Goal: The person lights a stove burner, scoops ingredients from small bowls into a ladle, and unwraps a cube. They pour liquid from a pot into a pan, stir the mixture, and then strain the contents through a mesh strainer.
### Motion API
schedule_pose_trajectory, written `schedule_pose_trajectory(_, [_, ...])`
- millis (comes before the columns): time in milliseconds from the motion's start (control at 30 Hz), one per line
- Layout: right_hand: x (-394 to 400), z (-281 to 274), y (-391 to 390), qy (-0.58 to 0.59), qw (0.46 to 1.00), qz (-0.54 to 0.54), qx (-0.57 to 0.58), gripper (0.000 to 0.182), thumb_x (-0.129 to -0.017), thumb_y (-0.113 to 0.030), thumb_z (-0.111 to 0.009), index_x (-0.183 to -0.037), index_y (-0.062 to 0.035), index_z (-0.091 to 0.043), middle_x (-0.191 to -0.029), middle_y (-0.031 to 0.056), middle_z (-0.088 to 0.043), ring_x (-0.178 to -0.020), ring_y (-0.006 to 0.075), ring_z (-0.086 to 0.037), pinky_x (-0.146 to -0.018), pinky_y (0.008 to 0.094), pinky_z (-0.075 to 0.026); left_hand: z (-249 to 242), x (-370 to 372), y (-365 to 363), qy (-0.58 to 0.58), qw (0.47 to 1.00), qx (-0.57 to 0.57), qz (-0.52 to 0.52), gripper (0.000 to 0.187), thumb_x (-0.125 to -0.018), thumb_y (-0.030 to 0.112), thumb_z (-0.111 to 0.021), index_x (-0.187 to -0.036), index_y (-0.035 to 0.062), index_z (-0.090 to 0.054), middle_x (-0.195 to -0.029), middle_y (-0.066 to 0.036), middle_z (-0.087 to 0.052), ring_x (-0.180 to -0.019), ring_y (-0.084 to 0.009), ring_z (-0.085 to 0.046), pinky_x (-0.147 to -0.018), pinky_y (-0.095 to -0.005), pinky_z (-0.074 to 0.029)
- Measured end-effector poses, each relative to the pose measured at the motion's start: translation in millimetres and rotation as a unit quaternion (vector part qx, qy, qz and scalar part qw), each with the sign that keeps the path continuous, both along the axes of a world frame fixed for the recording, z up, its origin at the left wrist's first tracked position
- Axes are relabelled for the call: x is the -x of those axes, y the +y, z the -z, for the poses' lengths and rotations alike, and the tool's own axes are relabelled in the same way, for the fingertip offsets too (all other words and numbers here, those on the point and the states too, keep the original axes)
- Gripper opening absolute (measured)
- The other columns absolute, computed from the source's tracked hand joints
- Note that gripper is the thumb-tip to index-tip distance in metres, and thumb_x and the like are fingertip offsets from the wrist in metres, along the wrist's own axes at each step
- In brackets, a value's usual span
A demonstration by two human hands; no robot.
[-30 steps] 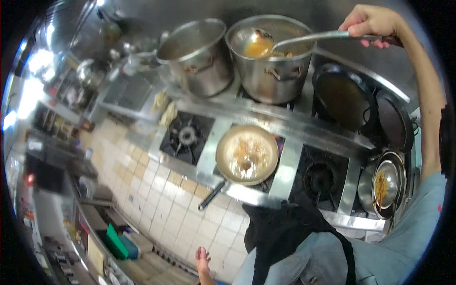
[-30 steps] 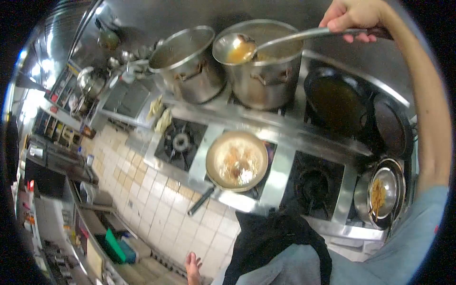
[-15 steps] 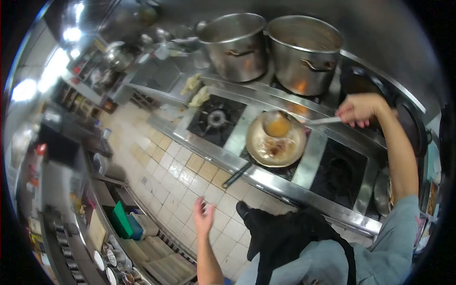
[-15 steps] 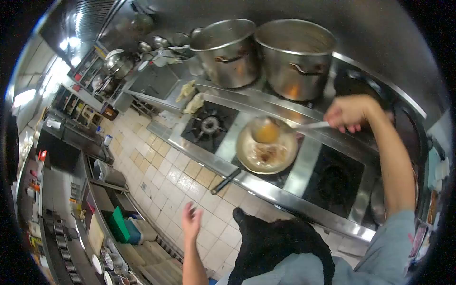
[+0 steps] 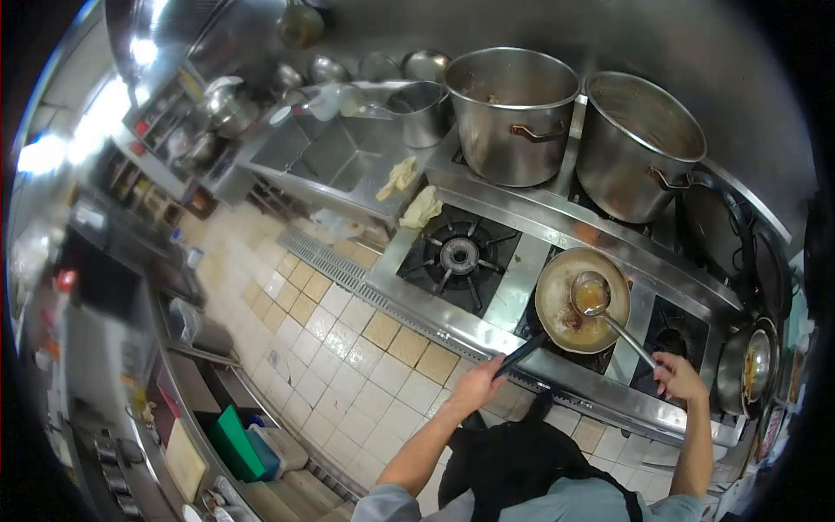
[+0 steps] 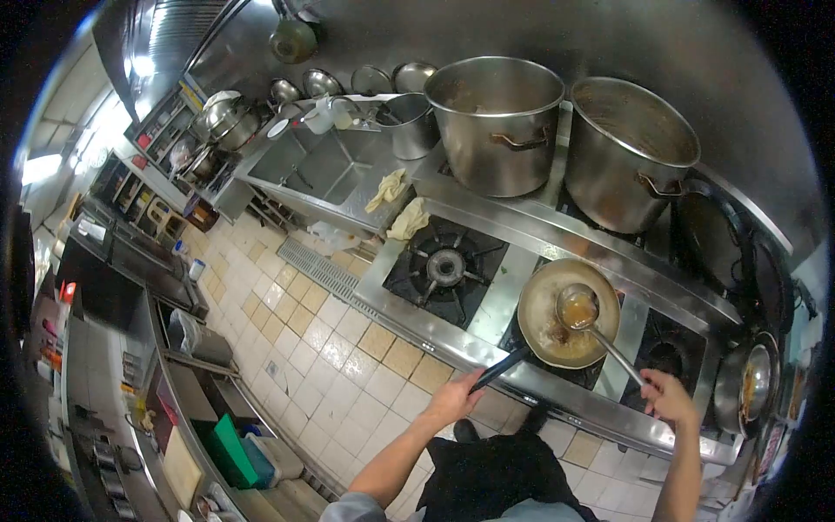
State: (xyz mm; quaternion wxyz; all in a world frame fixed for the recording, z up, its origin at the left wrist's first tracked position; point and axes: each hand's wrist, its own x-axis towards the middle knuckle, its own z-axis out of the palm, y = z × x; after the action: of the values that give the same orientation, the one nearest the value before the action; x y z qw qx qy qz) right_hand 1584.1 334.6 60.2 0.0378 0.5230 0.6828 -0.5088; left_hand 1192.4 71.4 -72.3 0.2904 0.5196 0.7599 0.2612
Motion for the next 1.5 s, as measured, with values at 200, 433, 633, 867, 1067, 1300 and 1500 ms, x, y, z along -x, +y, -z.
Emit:
schedule_pose_trajectory(200, [-8.4,51.1,-54.0,0.095,0.983,0.123,0.097,0.052,-0.094,0.001,-0.06,-0.144,-0.0023,-0.045,-0.096,0.0103,-0.063,-0.065,0.0194,-0.066,-0.053,0.0336,-0.058,9.7,32.8,13.0,-0.004,0.993,0.0,0.122,0.062,-0.089,0.028,-0.072,-0.143,0.0079,-0.048,-0.119,-0.022,-0.065,-0.105,-0.0391,-0.066,-0.088,-0.0459,-0.054])
schedule_pose_trajectory(433, [8.4,82.4,-102.5,0.2,0.947,0.191,0.162,0.059,-0.093,0.007,-0.055,-0.148,-0.0042,-0.039,-0.097,0.0102,-0.063,-0.069,0.0212,-0.068,-0.053,0.0365,-0.062,-37.6,168.8,39.9,0.06,0.996,0.002,0.062,0.073,-0.087,0.041,-0.074,-0.142,0.0005,-0.051,-0.125,-0.025,-0.065,-0.113,-0.0373,-0.065,-0.097,-0.0428,-0.052])
schedule_pose_trajectory(633, [33.5,70.3,-145.3,0.246,0.874,0.35,0.232,0.05,-0.099,-0.027,-0.057,-0.142,-0.0038,-0.046,-0.091,0.0166,-0.068,-0.067,0.0249,-0.07,-0.045,0.0361,-0.058,-125.1,414.4,114.3,-0.134,0.939,-0.102,-0.302,0.06,-0.093,0.041,-0.068,-0.128,-0.0071,-0.06,-0.114,-0.025,-0.07,-0.107,-0.0326,-0.068,-0.092,-0.0409,-0.053])
schedule_pose_trajectory(867, [170.0,75.8,-220.6,0.362,0.715,0.548,0.24,0.045,-0.097,-0.034,-0.061,-0.132,-0.007,-0.057,-0.078,0.0009,-0.063,-0.051,0.0056,-0.056,-0.034,0.0205,-0.043,-220.7,556.3,278.6,0.492,0.82,-0.27,-0.116,0.064,-0.082,0.024,-0.075,-0.135,-0.0016,-0.05,-0.132,-0.022,-0.057,-0.118,-0.0397,-0.058,-0.096,-0.0482,-0.047])
schedule_pose_trajectory(1067, [279.8,61.0,-227.5,0.412,0.611,0.62,0.269,0.039,-0.098,-0.026,-0.06,-0.133,-0.0079,-0.056,-0.074,-0.0007,-0.063,-0.045,0.0045,-0.047,-0.033,0.0186,-0.037,-236.6,607.0,386.0,0.566,0.817,-0.102,-0.038,0.042,-0.084,0.023,-0.073,-0.119,0.0012,-0.064,-0.127,-0.017,-0.064,-0.117,-0.0332,-0.063,-0.094,-0.0448,-0.051])
schedule_pose_trajectory(1300, [304.7,55.5,-223.0,0.347,0.701,0.613,0.114,0.039,-0.098,-0.021,-0.057,-0.132,-0.002,-0.053,-0.067,0.002,-0.057,-0.04,0.0063,-0.043,-0.031,0.0214,-0.037,-216.8,627.1,427.9,0.505,0.846,0.17,-0.037,0.027,-0.089,0.023,-0.069,-0.111,0.0093,-0.075,-0.127,-0.014,-0.068,-0.115,-0.03,-0.068,-0.089,-0.0415,-0.057])
schedule_pose_trajectory(1500, [324.0,60.3,-228.1,0.111,0.816,0.567,-0.021,0.057,-0.094,-0.005,-0.056,-0.147,0.0005,-0.038,-0.068,0.0024,-0.051,-0.041,0.0109,-0.047,-0.035,0.028,-0.041,-211.8,653.9,441.3,0.45,0.864,0.224,-0.012,0.039,-0.09,0.037,-0.068,-0.116,0.0078,-0.072,-0.128,-0.014,-0.067,-0.12,-0.0309,-0.064,-0.095,-0.0442,-0.054])
